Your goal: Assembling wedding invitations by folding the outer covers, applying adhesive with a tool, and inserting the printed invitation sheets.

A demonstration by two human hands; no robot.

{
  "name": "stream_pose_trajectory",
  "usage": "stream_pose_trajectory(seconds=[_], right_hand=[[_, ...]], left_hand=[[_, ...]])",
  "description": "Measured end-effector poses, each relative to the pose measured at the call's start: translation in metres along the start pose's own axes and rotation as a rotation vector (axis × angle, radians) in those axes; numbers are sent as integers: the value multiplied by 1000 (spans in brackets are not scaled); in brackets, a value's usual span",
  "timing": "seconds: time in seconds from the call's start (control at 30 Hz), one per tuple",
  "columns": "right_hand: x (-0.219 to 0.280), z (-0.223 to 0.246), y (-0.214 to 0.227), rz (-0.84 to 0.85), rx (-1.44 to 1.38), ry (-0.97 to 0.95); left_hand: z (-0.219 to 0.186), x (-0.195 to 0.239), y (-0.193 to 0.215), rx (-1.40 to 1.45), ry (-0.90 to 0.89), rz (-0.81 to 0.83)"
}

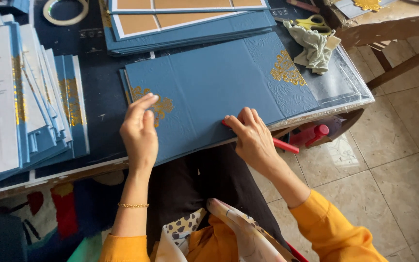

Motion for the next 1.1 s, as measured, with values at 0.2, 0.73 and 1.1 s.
stream_pose_trajectory(seconds=[0.2,0.73,1.1], right_hand=[[21,18,10,19,2,-12],[20,-17,30,-120,379,-128],[21,55,6,-50,71,-103]], left_hand=[[9,1,4,70,81,-62],[-17,11,-15,-284,-271,94],[-18,15,-18,-339,-373,102]])
Point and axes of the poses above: each hand's wrist, its own x-axis away from the middle knuckle, its own y-axis out of the back of the hand, z = x × y, the point moved 8 cm from there along -x, towards the middle knuckle, and after that the axes turned 12 degrees about -z, right-handed, at the moved point
